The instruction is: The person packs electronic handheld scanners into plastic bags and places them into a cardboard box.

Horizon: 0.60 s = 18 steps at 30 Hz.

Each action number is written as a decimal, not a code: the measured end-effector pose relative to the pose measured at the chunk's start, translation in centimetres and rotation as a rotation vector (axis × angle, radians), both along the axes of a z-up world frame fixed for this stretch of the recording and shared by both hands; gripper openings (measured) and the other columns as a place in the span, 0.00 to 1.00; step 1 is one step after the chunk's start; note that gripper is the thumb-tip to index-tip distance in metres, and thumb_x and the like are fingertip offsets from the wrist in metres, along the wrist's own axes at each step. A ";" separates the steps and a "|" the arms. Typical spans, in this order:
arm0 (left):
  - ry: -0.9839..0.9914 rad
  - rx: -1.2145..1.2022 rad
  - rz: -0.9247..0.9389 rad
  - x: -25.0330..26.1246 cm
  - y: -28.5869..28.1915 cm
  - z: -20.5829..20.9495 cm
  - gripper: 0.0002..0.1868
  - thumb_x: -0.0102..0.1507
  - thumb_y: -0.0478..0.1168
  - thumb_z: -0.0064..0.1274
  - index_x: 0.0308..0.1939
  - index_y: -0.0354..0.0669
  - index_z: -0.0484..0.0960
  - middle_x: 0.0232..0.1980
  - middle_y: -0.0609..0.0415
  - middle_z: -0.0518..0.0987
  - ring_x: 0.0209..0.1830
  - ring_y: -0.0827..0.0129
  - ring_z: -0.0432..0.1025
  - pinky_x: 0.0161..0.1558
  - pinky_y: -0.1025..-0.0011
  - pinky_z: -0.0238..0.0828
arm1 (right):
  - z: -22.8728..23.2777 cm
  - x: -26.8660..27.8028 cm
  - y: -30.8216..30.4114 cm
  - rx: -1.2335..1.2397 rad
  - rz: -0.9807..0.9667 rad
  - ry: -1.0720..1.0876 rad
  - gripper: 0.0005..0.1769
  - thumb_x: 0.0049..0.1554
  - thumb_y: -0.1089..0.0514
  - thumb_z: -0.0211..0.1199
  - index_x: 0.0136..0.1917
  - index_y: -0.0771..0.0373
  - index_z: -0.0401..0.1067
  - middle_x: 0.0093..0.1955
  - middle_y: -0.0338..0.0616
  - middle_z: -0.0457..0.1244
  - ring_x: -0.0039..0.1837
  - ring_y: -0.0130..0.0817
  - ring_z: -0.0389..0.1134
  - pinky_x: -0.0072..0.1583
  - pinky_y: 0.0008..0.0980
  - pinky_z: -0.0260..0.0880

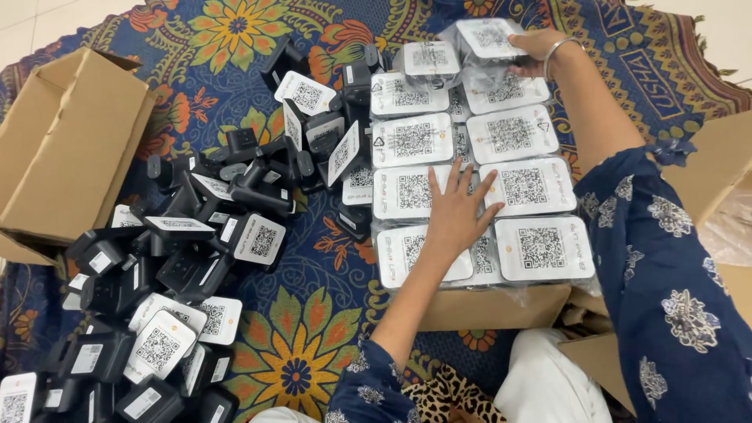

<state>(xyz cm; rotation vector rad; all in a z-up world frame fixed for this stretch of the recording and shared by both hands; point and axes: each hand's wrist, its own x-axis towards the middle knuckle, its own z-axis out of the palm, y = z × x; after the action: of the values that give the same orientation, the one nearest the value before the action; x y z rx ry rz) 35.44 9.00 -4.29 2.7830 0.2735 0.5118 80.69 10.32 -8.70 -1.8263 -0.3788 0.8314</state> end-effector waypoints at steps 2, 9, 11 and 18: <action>-0.008 -0.023 -0.008 0.0 -0.1 0.1 0.32 0.68 0.63 0.43 0.74 0.61 0.69 0.74 0.40 0.68 0.83 0.47 0.47 0.75 0.29 0.26 | -1.3 0.6 0.0 -0.030 -0.045 0.038 0.19 0.70 0.46 0.60 0.67 0.59 0.72 0.54 0.43 0.69 0.49 0.36 0.71 0.48 0.33 0.78; -0.006 -0.006 0.002 0.2 0.1 0.1 0.31 0.68 0.62 0.44 0.73 0.61 0.70 0.73 0.39 0.69 0.82 0.46 0.49 0.75 0.29 0.27 | -7.5 -3.2 1.7 -0.257 -0.375 -1.291 0.20 0.64 0.46 0.63 0.68 0.47 0.74 0.51 0.51 0.72 0.48 0.51 0.72 0.47 0.53 0.76; -0.008 -0.005 -0.002 0.5 0.2 -0.2 0.31 0.67 0.62 0.44 0.73 0.61 0.70 0.73 0.38 0.69 0.82 0.46 0.49 0.75 0.29 0.27 | -3.2 -7.8 2.6 -0.396 -0.322 -1.290 0.21 0.64 0.48 0.59 0.70 0.45 0.73 0.46 0.53 0.72 0.47 0.52 0.72 0.46 0.54 0.74; -0.049 -0.037 -0.003 0.6 0.2 -0.4 0.28 0.66 0.57 0.46 0.70 0.58 0.74 0.70 0.37 0.70 0.78 0.45 0.53 0.74 0.29 0.28 | 1.5 -15.8 1.7 -0.764 -0.135 -1.490 0.21 0.63 0.48 0.60 0.68 0.49 0.72 0.68 0.63 0.59 0.66 0.58 0.61 0.64 0.60 0.57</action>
<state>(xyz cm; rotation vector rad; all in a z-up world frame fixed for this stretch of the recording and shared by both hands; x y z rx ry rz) 36.08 9.18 -4.68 2.7310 0.2657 0.5671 64.93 12.01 -7.22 -2.8927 -0.8995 -0.7808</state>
